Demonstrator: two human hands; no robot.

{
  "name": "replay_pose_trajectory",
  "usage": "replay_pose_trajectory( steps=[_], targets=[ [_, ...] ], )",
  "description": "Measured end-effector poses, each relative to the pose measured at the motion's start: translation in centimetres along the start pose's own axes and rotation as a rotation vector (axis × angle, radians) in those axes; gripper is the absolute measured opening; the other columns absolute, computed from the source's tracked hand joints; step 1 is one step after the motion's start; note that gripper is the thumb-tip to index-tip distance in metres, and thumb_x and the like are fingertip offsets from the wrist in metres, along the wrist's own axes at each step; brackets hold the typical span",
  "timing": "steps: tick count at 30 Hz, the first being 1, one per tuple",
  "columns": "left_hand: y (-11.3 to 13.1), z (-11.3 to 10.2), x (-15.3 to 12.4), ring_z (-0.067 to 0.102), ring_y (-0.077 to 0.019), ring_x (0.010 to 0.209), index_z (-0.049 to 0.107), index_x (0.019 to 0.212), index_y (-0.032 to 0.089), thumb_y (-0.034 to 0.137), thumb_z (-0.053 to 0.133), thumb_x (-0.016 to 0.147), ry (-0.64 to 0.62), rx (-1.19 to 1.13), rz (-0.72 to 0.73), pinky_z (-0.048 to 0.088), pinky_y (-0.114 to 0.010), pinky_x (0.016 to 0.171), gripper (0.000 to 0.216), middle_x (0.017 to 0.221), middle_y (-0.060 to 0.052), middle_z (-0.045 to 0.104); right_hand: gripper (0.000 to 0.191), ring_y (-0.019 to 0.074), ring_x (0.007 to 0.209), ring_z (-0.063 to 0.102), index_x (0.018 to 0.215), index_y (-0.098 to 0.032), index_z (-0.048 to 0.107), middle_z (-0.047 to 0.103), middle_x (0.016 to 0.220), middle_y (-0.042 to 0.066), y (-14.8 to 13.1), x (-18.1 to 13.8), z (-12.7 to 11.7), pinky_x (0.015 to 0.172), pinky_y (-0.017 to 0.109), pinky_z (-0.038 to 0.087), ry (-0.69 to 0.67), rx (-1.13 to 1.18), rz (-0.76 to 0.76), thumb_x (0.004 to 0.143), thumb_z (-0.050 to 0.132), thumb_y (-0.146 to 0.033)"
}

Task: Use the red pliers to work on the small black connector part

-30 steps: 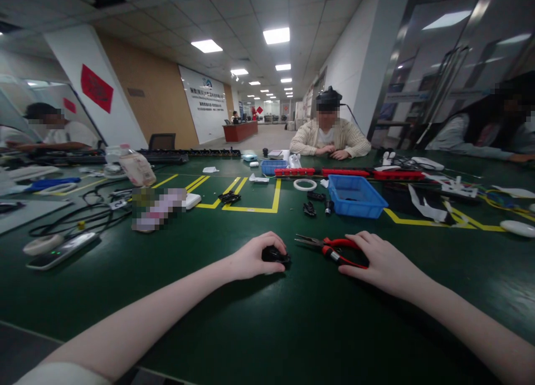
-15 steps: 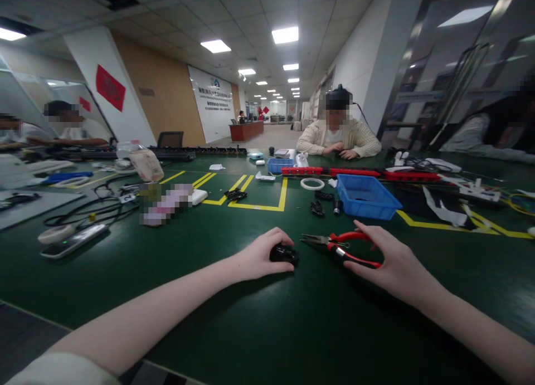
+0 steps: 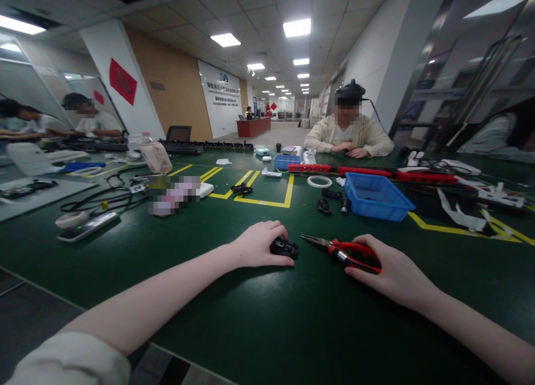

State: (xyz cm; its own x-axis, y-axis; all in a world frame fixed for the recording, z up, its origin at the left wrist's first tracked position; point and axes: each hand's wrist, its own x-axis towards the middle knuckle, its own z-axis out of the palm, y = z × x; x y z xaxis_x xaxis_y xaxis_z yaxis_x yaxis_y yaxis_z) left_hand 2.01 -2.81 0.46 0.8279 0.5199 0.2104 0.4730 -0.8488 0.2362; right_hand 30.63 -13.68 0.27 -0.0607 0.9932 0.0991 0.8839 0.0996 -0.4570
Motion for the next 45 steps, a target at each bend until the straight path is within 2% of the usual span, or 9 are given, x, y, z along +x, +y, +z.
replay_pose_trajectory(
  steps=[7, 12, 17, 23, 28, 35, 41, 45],
  targets=[
    [-0.7, -0.1, 0.1, 0.054, -0.0154, 0.075, 0.050, 0.091, 0.018, 0.061, 0.058, 0.079, -0.055, -0.014, 0.053, 0.036, -0.023, 0.061, 0.045, 0.087, -0.001, 0.057, 0.050, 0.0227, 0.087, 0.062, 0.112, -0.023, 0.050, 0.065, 0.105, 0.006, -0.8, -0.7, 0.3, 0.075, 0.038, 0.050, 0.072, 0.193, -0.089, 0.072, 0.062, -0.051],
    [-0.6, -0.2, 0.1, 0.053, -0.0144, 0.073, 0.049, 0.090, 0.018, 0.058, 0.060, 0.080, -0.084, -0.017, 0.110, 0.035, -0.022, 0.060, 0.042, 0.086, 0.000, 0.056, 0.050, 0.0192, 0.071, 0.059, 0.112, -0.023, 0.051, 0.065, 0.094, 0.004, -0.8, -1.1, 0.8, 0.063, 0.035, 0.047, 0.055, 0.132, -0.105, 0.070, 0.063, -0.048],
    [-0.6, -0.2, 0.1, 0.053, -0.0144, 0.073, 0.050, 0.091, 0.018, 0.058, 0.059, 0.080, -0.085, 0.007, 0.151, 0.036, -0.023, 0.063, 0.042, 0.087, 0.000, 0.057, 0.050, 0.0191, 0.074, 0.059, 0.114, -0.023, 0.050, 0.064, 0.098, 0.005, -1.0, -1.2, 0.7, 0.065, 0.035, 0.047, 0.033, 0.147, -0.107, 0.071, 0.062, -0.047],
    [-0.6, -0.1, 0.1, 0.054, -0.0143, 0.074, 0.050, 0.092, 0.019, 0.057, 0.059, 0.081, -0.072, 0.023, 0.185, 0.037, -0.024, 0.065, 0.041, 0.087, 0.000, 0.057, 0.052, 0.0175, 0.067, 0.056, 0.114, -0.024, 0.051, 0.064, 0.089, 0.004, -1.1, -1.2, 0.7, 0.058, 0.033, 0.047, 0.023, 0.117, -0.115, 0.071, 0.063, -0.050],
    [-0.6, 0.0, 0.1, 0.055, -0.0145, 0.075, 0.051, 0.093, 0.019, 0.058, 0.058, 0.081, -0.072, 0.029, 0.196, 0.038, -0.025, 0.067, 0.042, 0.088, 0.000, 0.057, 0.055, 0.0186, 0.070, 0.059, 0.117, -0.024, 0.049, 0.066, 0.096, 0.005, -0.8, -1.1, 0.9, 0.061, 0.035, 0.049, 0.024, 0.126, -0.117, 0.071, 0.063, -0.051],
    [-0.7, 0.0, 0.0, 0.055, -0.0159, 0.078, 0.053, 0.098, 0.017, 0.057, 0.057, 0.082, -0.045, 0.061, 0.230, 0.040, -0.026, 0.068, 0.043, 0.095, -0.003, 0.058, 0.054, 0.0183, 0.068, 0.058, 0.115, -0.024, 0.050, 0.065, 0.091, 0.004, -0.9, -1.0, 1.1, 0.060, 0.034, 0.048, -0.007, 0.136, -0.107, 0.071, 0.063, -0.052],
    [-0.3, 0.0, -0.2, 0.056, -0.0182, 0.096, 0.056, 0.107, 0.018, 0.042, 0.053, 0.090, -0.006, -0.053, 0.254, 0.041, -0.029, 0.083, 0.029, 0.108, -0.006, 0.058, 0.056, 0.0195, 0.072, 0.061, 0.116, -0.025, 0.049, 0.066, 0.098, 0.006, -1.1, -1.0, 1.0, 0.063, 0.035, 0.051, -0.017, 0.118, -0.115, 0.070, 0.064, -0.053],
    [0.2, 0.1, -0.3, 0.056, -0.0165, 0.098, 0.057, 0.104, 0.018, 0.027, 0.053, 0.090, 0.032, -0.161, 0.256, 0.042, -0.029, 0.086, 0.017, 0.108, -0.006, 0.058, 0.056, 0.0237, 0.087, 0.063, 0.116, -0.026, 0.047, 0.065, 0.107, 0.007, -0.9, -0.8, 0.8, 0.073, 0.039, 0.053, -0.032, 0.091, -0.141, 0.070, 0.065, -0.053]
  ],
)
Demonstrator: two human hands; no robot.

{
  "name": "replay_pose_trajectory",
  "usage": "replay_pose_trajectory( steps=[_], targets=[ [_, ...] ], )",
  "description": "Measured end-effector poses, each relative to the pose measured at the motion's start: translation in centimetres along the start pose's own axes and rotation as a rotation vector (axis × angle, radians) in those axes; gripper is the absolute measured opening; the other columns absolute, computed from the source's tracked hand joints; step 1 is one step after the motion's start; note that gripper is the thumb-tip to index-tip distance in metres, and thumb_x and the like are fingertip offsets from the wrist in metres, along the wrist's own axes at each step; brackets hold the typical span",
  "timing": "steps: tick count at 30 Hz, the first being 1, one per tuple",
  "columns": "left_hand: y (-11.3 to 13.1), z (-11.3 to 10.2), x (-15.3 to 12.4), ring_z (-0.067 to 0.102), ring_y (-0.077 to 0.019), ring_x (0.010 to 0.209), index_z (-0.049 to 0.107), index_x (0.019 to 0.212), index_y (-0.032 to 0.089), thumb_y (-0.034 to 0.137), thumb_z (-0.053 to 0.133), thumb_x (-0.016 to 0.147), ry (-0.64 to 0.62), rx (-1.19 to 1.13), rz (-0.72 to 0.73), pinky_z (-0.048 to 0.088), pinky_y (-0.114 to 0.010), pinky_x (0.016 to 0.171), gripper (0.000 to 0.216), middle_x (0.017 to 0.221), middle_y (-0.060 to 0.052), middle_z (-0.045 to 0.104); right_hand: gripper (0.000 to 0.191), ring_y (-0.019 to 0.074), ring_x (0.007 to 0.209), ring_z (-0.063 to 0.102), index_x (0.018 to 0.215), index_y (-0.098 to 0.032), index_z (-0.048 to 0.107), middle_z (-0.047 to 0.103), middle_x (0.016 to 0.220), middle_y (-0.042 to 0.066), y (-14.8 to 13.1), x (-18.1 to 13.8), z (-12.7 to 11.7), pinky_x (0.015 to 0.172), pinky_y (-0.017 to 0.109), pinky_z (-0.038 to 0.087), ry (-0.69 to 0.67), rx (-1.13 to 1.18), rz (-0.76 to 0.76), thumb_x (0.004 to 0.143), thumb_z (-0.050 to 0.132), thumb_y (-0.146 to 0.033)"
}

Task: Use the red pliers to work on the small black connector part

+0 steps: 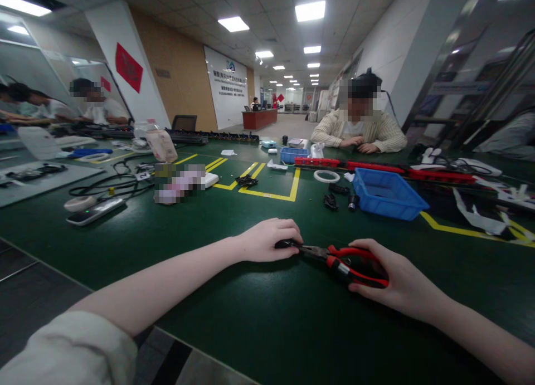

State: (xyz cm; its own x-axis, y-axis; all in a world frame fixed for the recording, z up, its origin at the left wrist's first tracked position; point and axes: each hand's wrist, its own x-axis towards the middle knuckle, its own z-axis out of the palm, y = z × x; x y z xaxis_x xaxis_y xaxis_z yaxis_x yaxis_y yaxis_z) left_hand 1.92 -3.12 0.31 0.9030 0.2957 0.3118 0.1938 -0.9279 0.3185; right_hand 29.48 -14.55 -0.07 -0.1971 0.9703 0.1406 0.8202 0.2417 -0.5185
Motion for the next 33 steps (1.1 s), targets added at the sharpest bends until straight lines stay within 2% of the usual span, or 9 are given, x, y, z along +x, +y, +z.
replay_pose_trajectory(
  steps=[4, 10, 13, 17, 24, 28, 33],
  targets=[
    [0.18, 0.01, 0.09, 0.057, -0.0143, 0.094, 0.059, 0.095, 0.017, 0.022, 0.056, 0.088, 0.021, -0.125, -0.058, 0.045, -0.026, 0.082, 0.009, 0.104, -0.005, 0.057, 0.058, 0.0254, 0.096, 0.063, 0.118, -0.025, 0.046, 0.064, 0.112, 0.007, 0.43, 0.24, -0.32, 0.081, 0.042, 0.052, -0.059, -0.055, -0.054, 0.071, 0.065, -0.051],
    [0.19, 0.01, 0.22, 0.057, -0.0121, 0.088, 0.058, 0.081, 0.015, 0.020, 0.060, 0.086, 0.041, -0.249, -0.117, 0.047, -0.024, 0.078, 0.008, 0.098, -0.003, 0.057, 0.059, 0.0249, 0.090, 0.064, 0.119, -0.025, 0.048, 0.066, 0.106, 0.008, 0.68, 0.19, -0.34, 0.077, 0.041, 0.051, -0.047, -0.143, -0.062, 0.071, 0.063, -0.055],
    [0.19, 0.05, 0.26, 0.057, -0.0121, 0.086, 0.058, 0.081, 0.014, 0.019, 0.060, 0.086, 0.041, -0.227, -0.122, 0.047, -0.024, 0.077, 0.008, 0.095, -0.002, 0.057, 0.061, 0.0257, 0.092, 0.062, 0.123, -0.024, 0.048, 0.065, 0.109, 0.009, 0.72, 0.14, -0.27, 0.078, 0.043, 0.050, -0.034, -0.193, -0.076, 0.073, 0.060, -0.057],
    [0.19, 0.00, 0.31, 0.057, -0.0129, 0.085, 0.059, 0.082, 0.015, 0.021, 0.061, 0.086, 0.027, -0.169, -0.127, 0.046, -0.024, 0.076, 0.007, 0.092, -0.002, 0.057, 0.063, 0.0292, 0.107, 0.056, 0.130, -0.024, 0.046, 0.059, 0.121, 0.012, 0.68, 0.26, -0.33, 0.089, 0.049, 0.046, -0.009, -0.215, -0.124, 0.077, 0.057, -0.057],
    [-0.03, 0.17, 0.33, 0.056, -0.0128, 0.083, 0.060, 0.083, 0.016, 0.023, 0.060, 0.086, 0.022, -0.129, -0.127, 0.044, -0.024, 0.074, 0.008, 0.092, -0.001, 0.056, 0.055, 0.0289, 0.116, 0.050, 0.130, -0.026, 0.046, 0.052, 0.130, 0.011, 0.52, 0.24, -0.30, 0.097, 0.050, 0.041, -0.069, -0.206, -0.126, 0.083, 0.050, -0.054],
    [-0.03, 0.19, 0.29, 0.056, -0.0129, 0.084, 0.060, 0.084, 0.016, 0.024, 0.059, 0.087, 0.025, -0.107, -0.118, 0.043, -0.024, 0.075, 0.008, 0.092, -0.001, 0.057, 0.062, 0.0290, 0.116, 0.050, 0.134, -0.025, 0.043, 0.052, 0.131, 0.011, 0.66, 0.33, -0.10, 0.096, 0.048, 0.042, -0.035, -0.232, -0.104, 0.081, 0.050, -0.057],
    [0.12, 0.07, 0.27, 0.056, -0.0133, 0.084, 0.060, 0.084, 0.016, 0.025, 0.060, 0.087, 0.012, -0.076, -0.128, 0.042, -0.025, 0.076, 0.009, 0.093, -0.001, 0.058, 0.067, 0.0312, 0.118, 0.048, 0.129, -0.024, 0.048, 0.053, 0.130, 0.012, 0.64, 0.62, -0.07, 0.097, 0.051, 0.040, -0.013, -0.264, -0.085, 0.075, 0.055, -0.064]
  ],
)
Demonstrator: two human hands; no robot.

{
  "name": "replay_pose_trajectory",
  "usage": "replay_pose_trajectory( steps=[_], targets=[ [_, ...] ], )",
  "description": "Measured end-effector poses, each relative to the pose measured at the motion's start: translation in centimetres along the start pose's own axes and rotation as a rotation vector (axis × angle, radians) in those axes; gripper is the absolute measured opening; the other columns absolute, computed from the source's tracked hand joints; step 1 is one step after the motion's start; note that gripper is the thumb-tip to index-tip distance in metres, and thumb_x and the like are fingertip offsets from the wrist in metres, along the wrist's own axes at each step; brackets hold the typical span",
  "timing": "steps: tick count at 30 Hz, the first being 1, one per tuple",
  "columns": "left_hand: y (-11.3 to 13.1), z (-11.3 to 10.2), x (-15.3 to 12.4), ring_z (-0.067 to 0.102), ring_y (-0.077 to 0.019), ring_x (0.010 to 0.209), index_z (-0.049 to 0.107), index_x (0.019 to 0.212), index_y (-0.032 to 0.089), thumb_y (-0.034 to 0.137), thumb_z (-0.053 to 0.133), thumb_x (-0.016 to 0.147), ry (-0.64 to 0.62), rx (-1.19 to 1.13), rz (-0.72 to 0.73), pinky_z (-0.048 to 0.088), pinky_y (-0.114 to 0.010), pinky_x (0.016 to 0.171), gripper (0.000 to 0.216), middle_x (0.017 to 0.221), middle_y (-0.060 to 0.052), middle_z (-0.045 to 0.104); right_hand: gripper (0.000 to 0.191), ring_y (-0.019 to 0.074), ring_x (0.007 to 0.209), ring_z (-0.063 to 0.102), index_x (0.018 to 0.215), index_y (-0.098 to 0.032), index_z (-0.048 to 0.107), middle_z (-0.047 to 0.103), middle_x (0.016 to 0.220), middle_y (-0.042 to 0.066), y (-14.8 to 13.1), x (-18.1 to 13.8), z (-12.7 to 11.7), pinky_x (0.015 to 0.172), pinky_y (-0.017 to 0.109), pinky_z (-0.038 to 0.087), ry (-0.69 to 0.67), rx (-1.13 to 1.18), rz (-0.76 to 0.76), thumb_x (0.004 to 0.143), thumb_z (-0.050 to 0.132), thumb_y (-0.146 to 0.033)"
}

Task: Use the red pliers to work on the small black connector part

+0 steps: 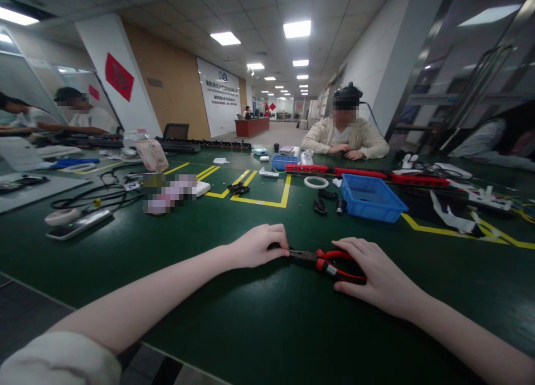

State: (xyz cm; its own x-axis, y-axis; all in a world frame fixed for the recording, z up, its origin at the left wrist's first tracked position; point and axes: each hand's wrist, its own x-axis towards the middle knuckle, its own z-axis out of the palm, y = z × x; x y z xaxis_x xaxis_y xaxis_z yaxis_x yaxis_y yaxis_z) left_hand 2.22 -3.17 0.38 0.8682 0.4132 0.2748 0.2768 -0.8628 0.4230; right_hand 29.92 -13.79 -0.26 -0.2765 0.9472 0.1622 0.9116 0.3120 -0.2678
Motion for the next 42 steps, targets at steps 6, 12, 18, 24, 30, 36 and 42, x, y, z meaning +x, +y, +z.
replay_pose_trajectory(
  steps=[6, 12, 18, 24, 30, 36, 42],
  targets=[
    [0.4, 0.1, -0.1, 0.055, -0.0130, 0.083, 0.059, 0.082, 0.015, 0.021, 0.060, 0.087, 0.008, -0.026, 0.005, 0.044, -0.024, 0.073, 0.008, 0.092, -0.001, 0.057, 0.082, 0.0316, 0.132, 0.034, 0.138, -0.021, 0.038, 0.043, 0.142, 0.013, -0.7, -0.1, 0.0, 0.107, 0.053, 0.029, -0.032, -0.020, 0.014, 0.073, 0.054, -0.068],
    [1.3, 0.6, 0.1, 0.056, -0.0125, 0.083, 0.059, 0.082, 0.015, 0.021, 0.060, 0.087, -0.013, -0.091, 0.050, 0.044, -0.022, 0.072, 0.008, 0.092, -0.002, 0.057, 0.076, 0.0292, 0.139, 0.025, 0.142, -0.021, 0.035, 0.038, 0.147, 0.011, -1.5, 0.0, -0.1, 0.113, 0.055, 0.017, -0.097, -0.026, 0.027, 0.081, 0.045, -0.065],
    [1.4, 1.2, 0.0, 0.056, -0.0125, 0.083, 0.058, 0.083, 0.014, 0.020, 0.059, 0.087, 0.004, -0.115, 0.072, 0.045, -0.022, 0.072, 0.008, 0.092, -0.003, 0.056, 0.050, 0.0263, 0.133, 0.037, 0.123, -0.020, 0.055, 0.049, 0.138, 0.011, -2.2, -0.1, -0.2, 0.113, 0.053, 0.018, -0.096, -0.028, -0.023, 0.085, 0.046, -0.052],
    [1.4, 1.4, -0.1, 0.055, -0.0124, 0.084, 0.059, 0.086, 0.014, 0.021, 0.058, 0.088, 0.016, -0.109, 0.090, 0.045, -0.022, 0.073, 0.007, 0.092, -0.003, 0.056, 0.041, 0.0280, 0.123, 0.047, 0.107, -0.021, 0.060, 0.055, 0.130, 0.011, -2.7, -0.3, -0.2, 0.105, 0.053, 0.032, -0.036, -0.014, -0.043, 0.082, 0.051, -0.052],
    [1.6, 1.2, -0.2, 0.056, -0.0125, 0.086, 0.059, 0.089, 0.014, 0.021, 0.059, 0.087, -0.022, -0.103, 0.093, 0.046, -0.022, 0.073, 0.007, 0.096, -0.003, 0.057, 0.041, 0.0262, 0.102, 0.060, 0.101, -0.020, 0.061, 0.058, 0.124, 0.012, -2.6, -0.3, 0.2, 0.084, 0.045, 0.050, 0.047, -0.114, -0.065, 0.079, 0.056, -0.054],
    [1.8, 1.0, -0.3, 0.057, -0.0138, 0.090, 0.058, 0.092, 0.014, 0.024, 0.059, 0.088, -0.068, -0.104, 0.131, 0.047, -0.024, 0.079, 0.010, 0.101, -0.005, 0.057, 0.041, 0.0242, 0.094, 0.062, 0.106, -0.018, 0.059, 0.059, 0.122, 0.012, -2.3, -0.3, 0.3, 0.079, 0.044, 0.052, 0.101, -0.196, -0.166, 0.081, 0.056, -0.050],
    [1.9, 0.7, -0.2, 0.055, -0.0193, 0.100, 0.051, 0.112, 0.016, 0.036, 0.072, 0.077, -0.134, -0.068, 0.129, 0.047, -0.029, 0.084, 0.045, 0.113, -0.008, 0.054, 0.039, 0.0236, 0.092, 0.062, 0.105, -0.018, 0.058, 0.059, 0.118, 0.012, -2.2, -0.4, 0.2, 0.076, 0.042, 0.053, 0.088, -0.183, -0.168, 0.082, 0.056, -0.050]
  ],
)
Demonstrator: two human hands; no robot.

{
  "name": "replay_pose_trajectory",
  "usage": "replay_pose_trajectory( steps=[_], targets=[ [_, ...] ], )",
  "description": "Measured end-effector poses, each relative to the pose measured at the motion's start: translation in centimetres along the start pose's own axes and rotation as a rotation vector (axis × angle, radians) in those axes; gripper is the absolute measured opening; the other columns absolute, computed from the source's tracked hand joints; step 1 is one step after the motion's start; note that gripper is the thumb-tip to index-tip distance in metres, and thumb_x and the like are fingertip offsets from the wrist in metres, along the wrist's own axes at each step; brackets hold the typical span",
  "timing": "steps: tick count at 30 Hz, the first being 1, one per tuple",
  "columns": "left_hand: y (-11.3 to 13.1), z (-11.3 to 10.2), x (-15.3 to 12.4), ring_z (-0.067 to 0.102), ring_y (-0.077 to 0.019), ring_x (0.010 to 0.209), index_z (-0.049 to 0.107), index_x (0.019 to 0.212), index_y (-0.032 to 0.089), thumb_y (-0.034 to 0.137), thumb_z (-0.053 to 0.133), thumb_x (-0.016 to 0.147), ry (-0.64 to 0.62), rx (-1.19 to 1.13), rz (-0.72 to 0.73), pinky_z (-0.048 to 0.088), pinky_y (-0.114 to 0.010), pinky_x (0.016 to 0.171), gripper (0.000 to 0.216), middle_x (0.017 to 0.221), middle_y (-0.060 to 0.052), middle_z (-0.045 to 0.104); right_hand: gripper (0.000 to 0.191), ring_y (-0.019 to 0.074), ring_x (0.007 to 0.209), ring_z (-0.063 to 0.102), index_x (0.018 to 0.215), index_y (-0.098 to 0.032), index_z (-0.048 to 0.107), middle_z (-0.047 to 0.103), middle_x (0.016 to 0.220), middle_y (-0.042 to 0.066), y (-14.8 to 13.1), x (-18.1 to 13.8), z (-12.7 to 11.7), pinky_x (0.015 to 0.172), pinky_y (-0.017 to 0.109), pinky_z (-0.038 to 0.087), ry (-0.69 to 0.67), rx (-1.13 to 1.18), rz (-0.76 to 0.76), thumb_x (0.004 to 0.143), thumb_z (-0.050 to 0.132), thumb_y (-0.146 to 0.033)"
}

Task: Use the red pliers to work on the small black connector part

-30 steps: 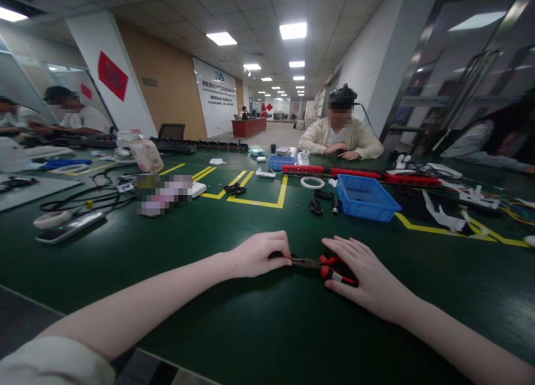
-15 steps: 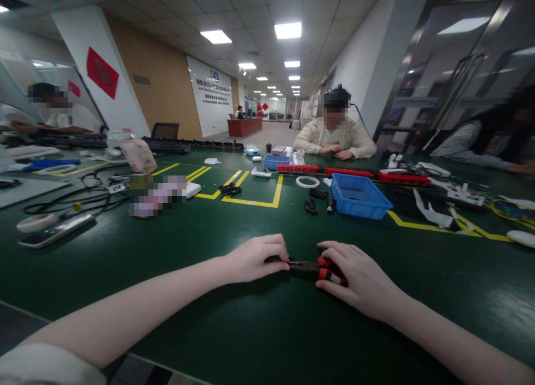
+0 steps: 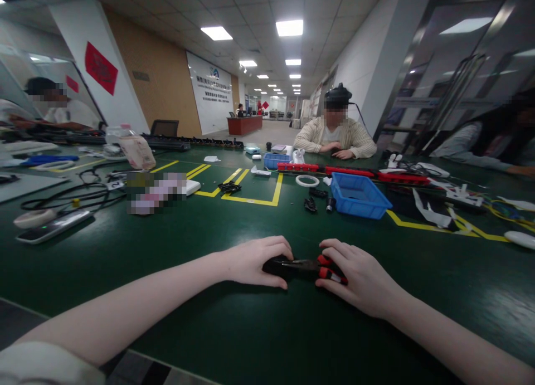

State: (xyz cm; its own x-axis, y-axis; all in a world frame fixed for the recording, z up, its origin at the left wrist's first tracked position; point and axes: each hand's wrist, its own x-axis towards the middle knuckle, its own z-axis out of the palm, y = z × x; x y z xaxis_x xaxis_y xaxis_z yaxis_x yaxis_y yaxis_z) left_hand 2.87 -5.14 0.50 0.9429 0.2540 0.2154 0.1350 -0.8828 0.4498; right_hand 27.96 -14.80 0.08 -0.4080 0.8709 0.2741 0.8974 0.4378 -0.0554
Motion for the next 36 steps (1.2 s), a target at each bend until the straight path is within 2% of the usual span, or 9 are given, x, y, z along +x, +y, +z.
replay_pose_trajectory(
  steps=[5, 12, 22, 31, 36],
  targets=[
    [-0.25, -0.15, -0.09, 0.054, -0.0204, 0.102, 0.046, 0.123, 0.017, 0.040, 0.069, 0.078, 0.024, 0.104, -0.020, 0.044, -0.030, 0.085, 0.055, 0.117, -0.008, 0.054, 0.038, 0.0236, 0.092, 0.062, 0.103, -0.018, 0.058, 0.058, 0.118, 0.012, -0.05, -0.07, -0.02, 0.077, 0.042, 0.052, -0.010, 0.026, 0.001, 0.083, 0.054, -0.050],
    [-0.63, -0.20, 0.02, 0.054, -0.0175, 0.084, 0.056, 0.102, 0.018, 0.045, 0.058, 0.085, 0.007, 0.329, 0.031, 0.039, -0.028, 0.075, 0.032, 0.096, -0.004, 0.059, 0.039, 0.0232, 0.092, 0.062, 0.105, -0.018, 0.058, 0.058, 0.120, 0.012, 0.00, -0.25, -0.14, 0.077, 0.041, 0.053, -0.008, 0.026, -0.005, 0.083, 0.054, -0.050],
    [-0.40, -0.16, 0.14, 0.058, -0.0169, 0.070, 0.049, 0.101, 0.016, 0.046, 0.055, 0.088, -0.067, 0.401, 0.021, 0.041, -0.029, 0.071, 0.033, 0.084, -0.003, 0.066, 0.036, 0.0219, 0.090, 0.062, 0.103, -0.019, 0.057, 0.059, 0.117, 0.012, 0.06, -0.41, 0.26, 0.075, 0.039, 0.052, 0.093, 0.040, -0.053, 0.083, 0.054, -0.048],
    [-0.42, 0.04, 0.00, 0.062, -0.0184, 0.073, 0.051, 0.108, 0.016, 0.048, 0.055, 0.088, -0.095, 0.419, 0.049, 0.042, -0.029, 0.072, 0.038, 0.086, -0.004, 0.068, 0.035, 0.0229, 0.093, 0.062, 0.103, -0.018, 0.056, 0.059, 0.119, 0.013, 0.13, -0.50, 0.27, 0.077, 0.039, 0.053, 0.107, 0.015, -0.089, 0.082, 0.056, -0.047],
    [-0.48, 0.06, -0.10, 0.062, -0.0172, 0.073, 0.053, 0.106, 0.017, 0.047, 0.062, 0.083, -0.044, 0.381, 0.061, 0.042, -0.027, 0.068, 0.039, 0.085, -0.002, 0.067, 0.038, 0.0239, 0.097, 0.062, 0.106, -0.018, 0.055, 0.059, 0.121, 0.013, 0.33, -0.66, 0.48, 0.080, 0.040, 0.051, 0.131, -0.011, -0.116, 0.082, 0.056, -0.048]
  ],
)
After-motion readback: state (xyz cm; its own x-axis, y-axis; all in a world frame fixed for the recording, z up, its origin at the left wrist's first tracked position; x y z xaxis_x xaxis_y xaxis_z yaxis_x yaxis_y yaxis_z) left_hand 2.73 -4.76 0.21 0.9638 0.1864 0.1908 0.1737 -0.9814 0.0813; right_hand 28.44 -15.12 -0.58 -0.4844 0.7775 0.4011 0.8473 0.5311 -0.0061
